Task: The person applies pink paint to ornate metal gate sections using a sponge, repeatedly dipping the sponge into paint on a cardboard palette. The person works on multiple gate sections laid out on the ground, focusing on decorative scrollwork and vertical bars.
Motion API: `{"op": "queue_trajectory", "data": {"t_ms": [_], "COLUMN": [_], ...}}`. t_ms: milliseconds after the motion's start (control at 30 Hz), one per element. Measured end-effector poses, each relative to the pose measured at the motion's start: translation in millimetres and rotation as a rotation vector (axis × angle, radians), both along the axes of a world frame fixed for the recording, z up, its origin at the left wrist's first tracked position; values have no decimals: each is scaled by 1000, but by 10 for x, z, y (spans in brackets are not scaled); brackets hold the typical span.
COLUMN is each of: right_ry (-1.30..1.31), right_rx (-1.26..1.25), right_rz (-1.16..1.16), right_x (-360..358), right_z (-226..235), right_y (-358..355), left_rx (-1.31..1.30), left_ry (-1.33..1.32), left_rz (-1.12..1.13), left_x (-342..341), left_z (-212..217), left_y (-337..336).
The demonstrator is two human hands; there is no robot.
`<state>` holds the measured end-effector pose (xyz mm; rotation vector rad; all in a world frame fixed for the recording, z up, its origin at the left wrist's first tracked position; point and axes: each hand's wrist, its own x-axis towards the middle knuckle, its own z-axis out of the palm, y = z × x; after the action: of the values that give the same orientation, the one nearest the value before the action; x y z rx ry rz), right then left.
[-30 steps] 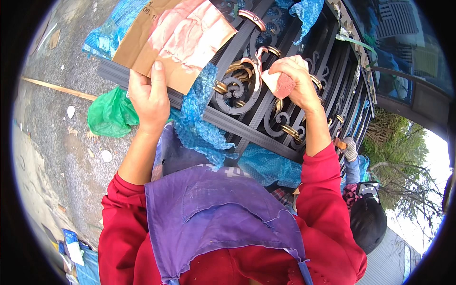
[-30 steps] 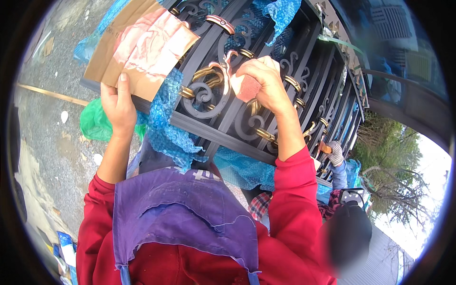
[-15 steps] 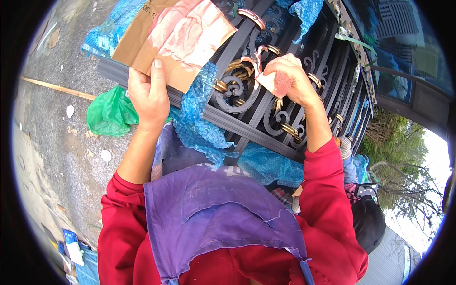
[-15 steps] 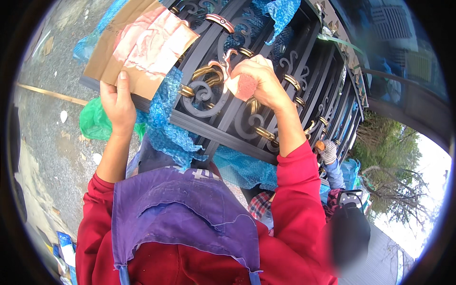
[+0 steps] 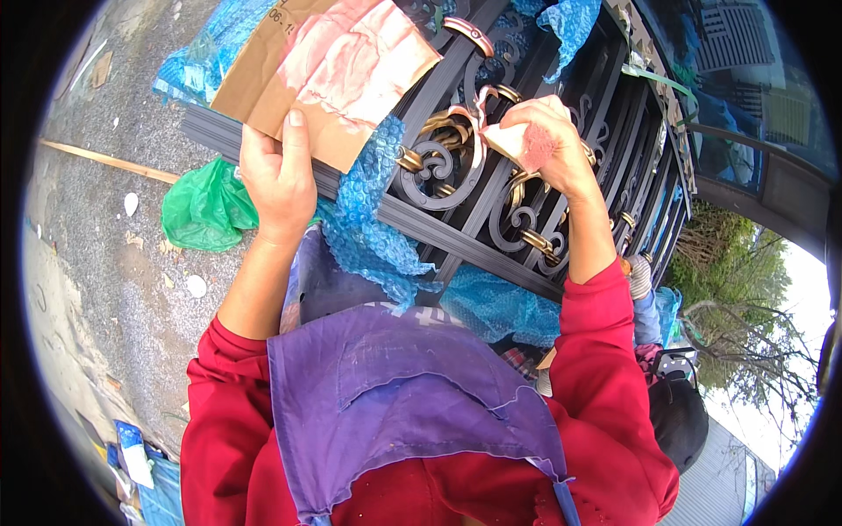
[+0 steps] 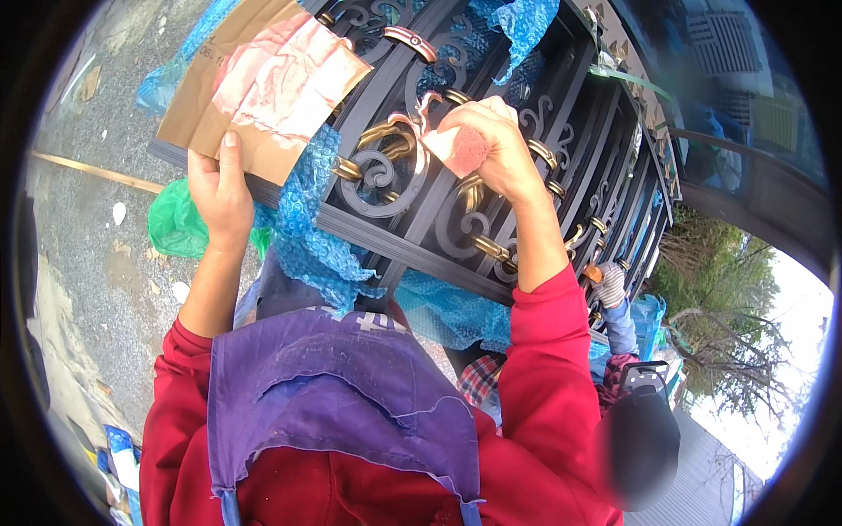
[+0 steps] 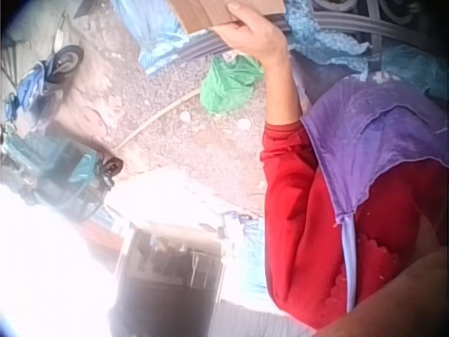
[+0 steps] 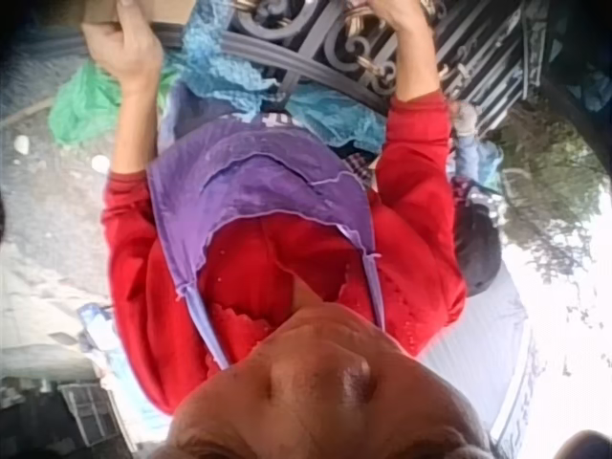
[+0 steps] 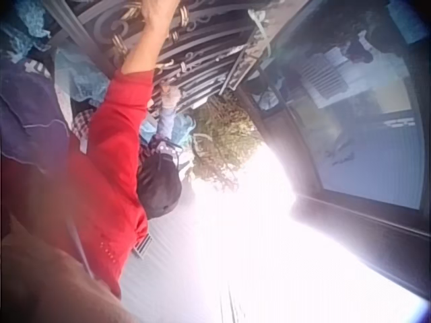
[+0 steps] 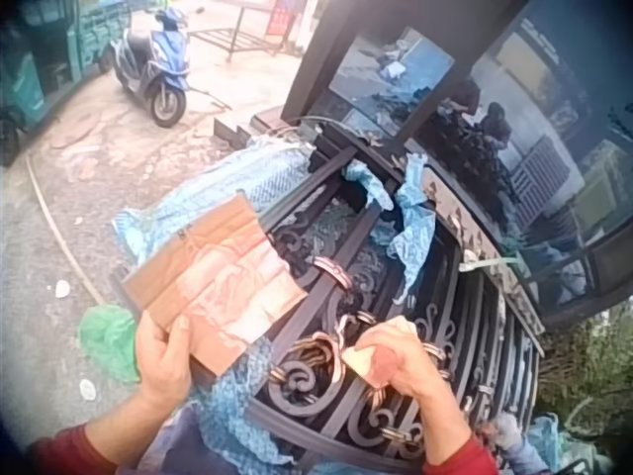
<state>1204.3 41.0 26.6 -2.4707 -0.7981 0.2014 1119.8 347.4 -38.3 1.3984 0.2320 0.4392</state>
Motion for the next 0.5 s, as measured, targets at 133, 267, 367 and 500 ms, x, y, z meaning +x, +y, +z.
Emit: {"op": "queue_trajectory", "data": {"t_ms": [133,267,367,500], "right_ry": [15,-46,79,-49], "right_rx": [-89,-114,-120,-197], "right_rz": [110,-15,112,29], "right_x": [-32,51,-55,-5], "right_z": [12,73,126,82], "right_y": [60,-5,110,60], "left_rx": [2,7,15,14], "left_ry": [12,6,0,15], "left_rz": [-1,10,11,0], "left_x": [-1,-1,2,-6], "left_z": [-3,20,6,-1], "left_y": [4,-10,-12,-5]}}
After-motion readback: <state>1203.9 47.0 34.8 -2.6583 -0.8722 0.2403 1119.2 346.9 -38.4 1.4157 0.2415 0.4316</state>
